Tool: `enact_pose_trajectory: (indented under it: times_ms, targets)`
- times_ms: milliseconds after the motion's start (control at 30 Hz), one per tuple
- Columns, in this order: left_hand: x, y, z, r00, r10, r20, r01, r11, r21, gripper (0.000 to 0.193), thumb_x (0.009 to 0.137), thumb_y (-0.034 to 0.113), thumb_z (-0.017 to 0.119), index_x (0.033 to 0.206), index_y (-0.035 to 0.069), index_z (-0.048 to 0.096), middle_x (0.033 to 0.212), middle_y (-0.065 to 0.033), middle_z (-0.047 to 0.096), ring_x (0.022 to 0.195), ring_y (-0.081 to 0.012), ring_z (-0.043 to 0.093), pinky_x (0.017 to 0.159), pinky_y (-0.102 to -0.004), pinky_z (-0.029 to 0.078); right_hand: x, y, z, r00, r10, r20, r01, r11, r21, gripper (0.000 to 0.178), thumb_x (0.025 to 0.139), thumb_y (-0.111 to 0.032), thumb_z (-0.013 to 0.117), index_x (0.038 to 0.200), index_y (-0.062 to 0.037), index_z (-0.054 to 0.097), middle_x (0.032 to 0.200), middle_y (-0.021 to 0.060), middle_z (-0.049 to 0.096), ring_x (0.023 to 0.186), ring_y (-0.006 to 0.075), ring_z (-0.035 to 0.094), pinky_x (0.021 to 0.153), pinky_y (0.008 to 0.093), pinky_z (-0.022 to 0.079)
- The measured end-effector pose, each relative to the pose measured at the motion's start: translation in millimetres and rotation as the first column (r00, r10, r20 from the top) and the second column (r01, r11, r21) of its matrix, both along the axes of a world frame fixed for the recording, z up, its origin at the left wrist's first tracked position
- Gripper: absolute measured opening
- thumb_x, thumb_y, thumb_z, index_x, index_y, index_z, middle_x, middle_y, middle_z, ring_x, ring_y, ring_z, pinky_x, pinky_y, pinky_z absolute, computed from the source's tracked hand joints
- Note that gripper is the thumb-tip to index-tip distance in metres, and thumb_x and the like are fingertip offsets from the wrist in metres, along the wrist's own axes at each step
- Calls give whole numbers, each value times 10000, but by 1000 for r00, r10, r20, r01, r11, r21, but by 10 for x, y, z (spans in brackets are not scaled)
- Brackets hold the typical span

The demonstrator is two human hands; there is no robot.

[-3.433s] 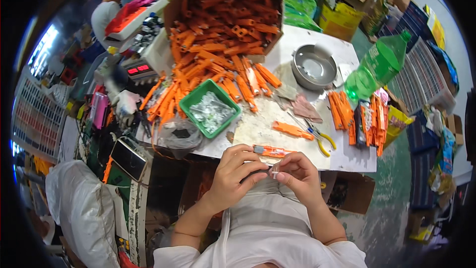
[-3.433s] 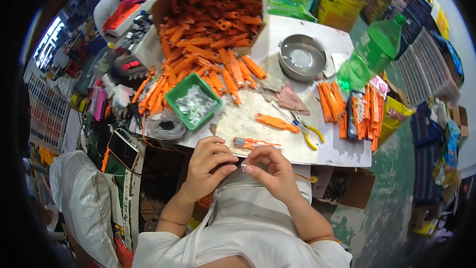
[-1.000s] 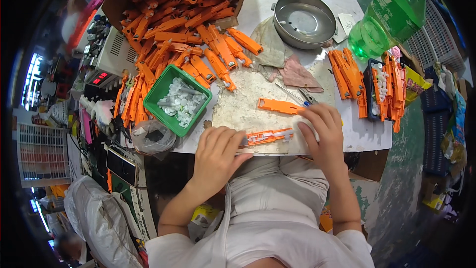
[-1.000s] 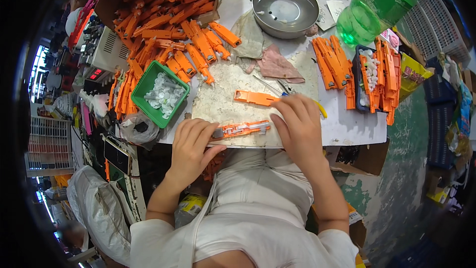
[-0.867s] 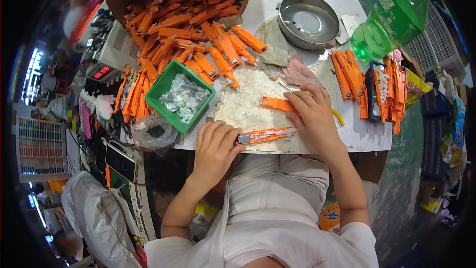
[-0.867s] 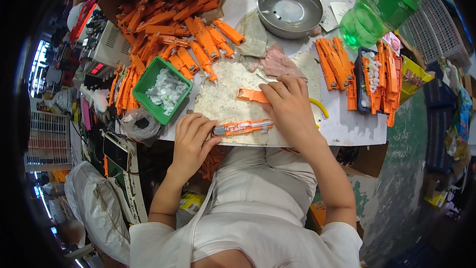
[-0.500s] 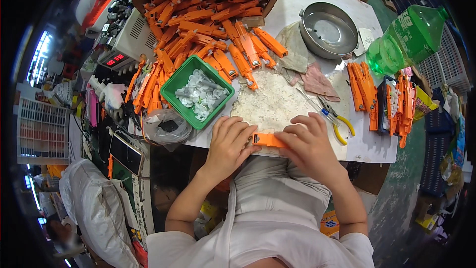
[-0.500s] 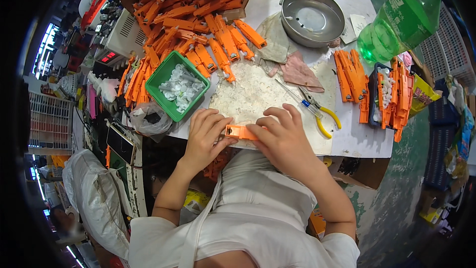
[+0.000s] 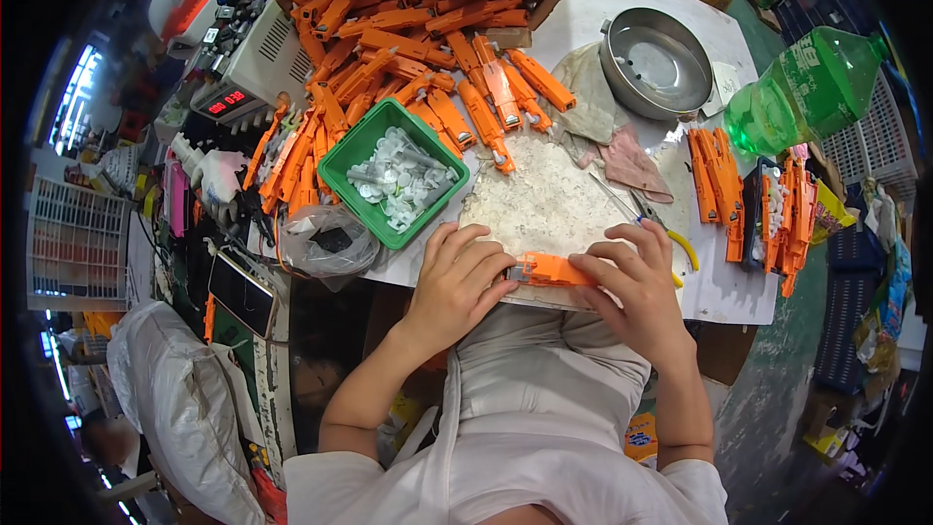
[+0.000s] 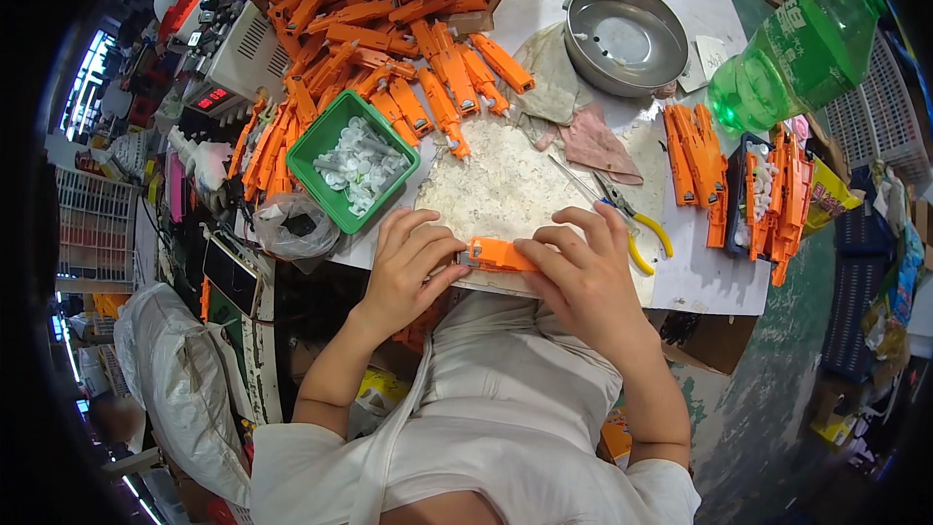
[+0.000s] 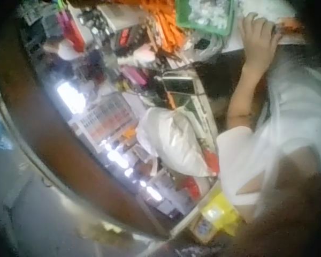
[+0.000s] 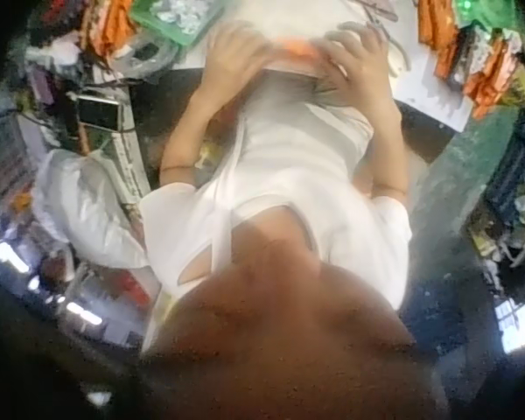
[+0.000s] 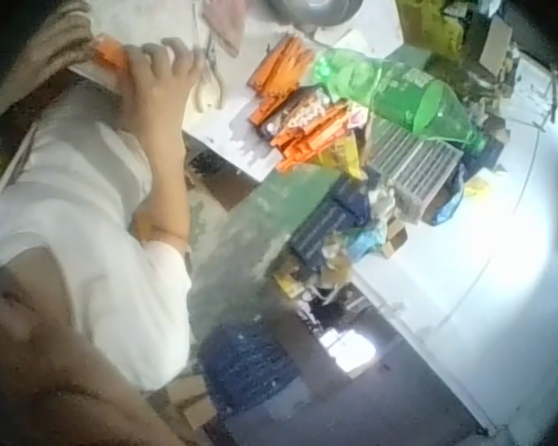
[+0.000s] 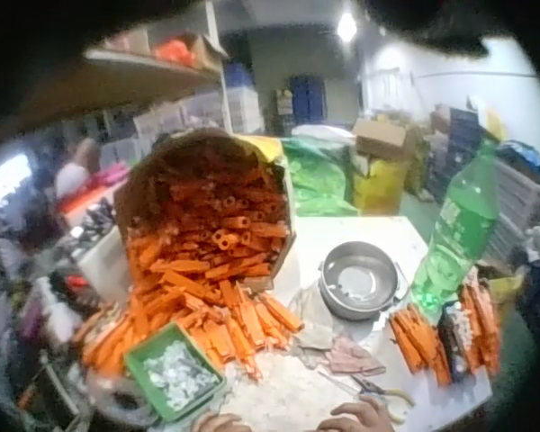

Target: The person assembles small orange plastic components by inserting white cylindrical pieces into them. They use a screwdriver to adjust or secure parts within the orange casings and place the finished units on the table.

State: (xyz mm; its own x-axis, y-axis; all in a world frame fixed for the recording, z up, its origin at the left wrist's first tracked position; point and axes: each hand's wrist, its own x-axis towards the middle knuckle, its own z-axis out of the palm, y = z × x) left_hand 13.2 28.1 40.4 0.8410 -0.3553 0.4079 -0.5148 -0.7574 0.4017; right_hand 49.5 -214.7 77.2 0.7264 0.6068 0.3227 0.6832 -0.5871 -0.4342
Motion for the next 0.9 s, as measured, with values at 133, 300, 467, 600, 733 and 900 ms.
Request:
enact_pose_trajectory:
  times_ms: [133,300,467,600,733,900]
  targets:
    - [42,-13,70,1000,-11,14,11,999,44,252,730,217,735,934,88,661,936,-23,614,1057,-257,529,985,-477,344,-12,-39,-1,999,-49,-12,49,996,71,337,707,-155,729,1034,-116,656,977,15,593,1050,250,509,1009,500,296]
    - [53,21,92,999,-34,-19,36,997,70,299,720,225,738,970,82,657,968,-29,616,1066,-256,526,982,-473,350,-42,33,-27,1000,8,-19,-7,998,58,304,733,-164,723,1025,-117,656,979,16,597,1055,245,510,1010,493,303]
    - [-13,32,38,998,29,-48,-29,999,-14,418,736,259,726,1089,64,615,1037,-68,584,1103,-275,497,988,-468,340,-16,154,-80,998,58,-40,-57,998,28,268,765,-177,705,1019,-113,649,995,18,593,1083,235,494,1023,494,285]
    - [-43,27,69,999,34,-33,-36,997,-62,492,719,297,738,1128,60,600,1040,-80,582,1102,-288,493,977,-479,348,2,181,-111,997,63,-38,-64,998,-7,254,774,-173,692,1016,-110,646,992,18,593,1090,235,488,1026,493,281]
    - [28,-38,87,999,-35,-26,34,999,-40,427,703,270,747,1072,82,643,1042,-58,589,1099,-291,493,974,-478,344,9,167,-133,996,69,-50,-70,997,-14,264,767,-169,695,1019,-109,648,980,18,598,1082,229,494,1029,480,281]
    - [82,-114,58,997,-52,-50,49,997,-56,279,722,190,731,982,94,693,933,-9,629,1064,-267,512,977,-469,341,174,3,-116,988,54,-148,-50,998,32,263,720,-220,735,943,-101,660,894,23,619,1038,224,512,1000,443,306]
